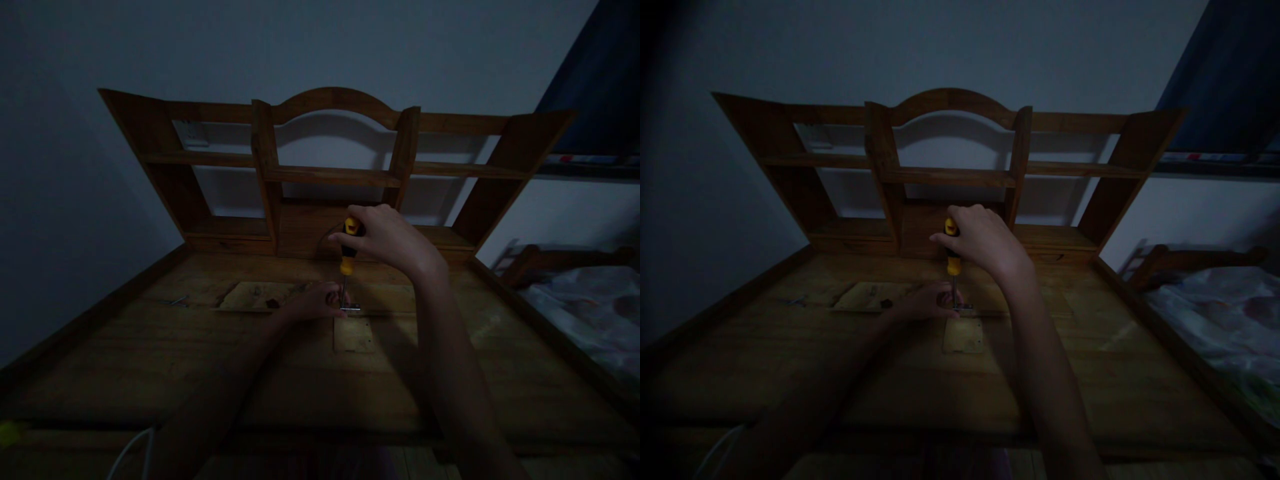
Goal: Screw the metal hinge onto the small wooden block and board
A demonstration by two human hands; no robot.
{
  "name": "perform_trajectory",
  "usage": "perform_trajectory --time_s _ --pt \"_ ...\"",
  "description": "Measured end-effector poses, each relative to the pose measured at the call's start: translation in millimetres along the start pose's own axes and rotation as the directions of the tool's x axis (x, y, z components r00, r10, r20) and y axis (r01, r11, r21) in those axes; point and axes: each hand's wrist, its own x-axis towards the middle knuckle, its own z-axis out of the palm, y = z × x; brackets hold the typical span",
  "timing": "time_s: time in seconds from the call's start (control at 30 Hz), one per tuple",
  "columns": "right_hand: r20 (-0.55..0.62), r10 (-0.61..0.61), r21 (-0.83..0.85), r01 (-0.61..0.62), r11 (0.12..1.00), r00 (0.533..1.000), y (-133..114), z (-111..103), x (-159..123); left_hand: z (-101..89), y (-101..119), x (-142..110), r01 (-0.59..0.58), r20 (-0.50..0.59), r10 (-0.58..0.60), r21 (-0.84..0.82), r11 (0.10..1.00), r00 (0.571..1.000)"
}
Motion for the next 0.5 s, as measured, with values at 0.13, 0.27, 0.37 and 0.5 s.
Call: perform_trajectory --time_s 0.13,0.27,0.37,0.5 --pt "-0.004 0.009 -0.039 -0.009 0.999 1.0 -1.1 1.1 0.5 0.6 -0.5 -0.4 0.014 0.0 -0.014 -0.009 1.0 1.0" --pt "-0.038 0.05 -0.101 -0.053 0.993 0.998 -4.7 3.9 0.1 0.9 -1.8 -0.1 0.022 0.001 -0.021 -0.019 1.0 1.0" --pt "-0.071 0.119 -0.15 -0.129 0.98 0.99 -8.7 6.3 0.3 0.5 -2.4 0.1 0.017 -0.003 -0.017 0.021 1.0 1.0" --pt "-0.046 0.144 -0.107 -0.148 0.983 0.989 -10.6 6.9 -0.6 0.0 -2.1 -0.5 0.013 -0.009 -0.013 0.044 0.999 1.0"
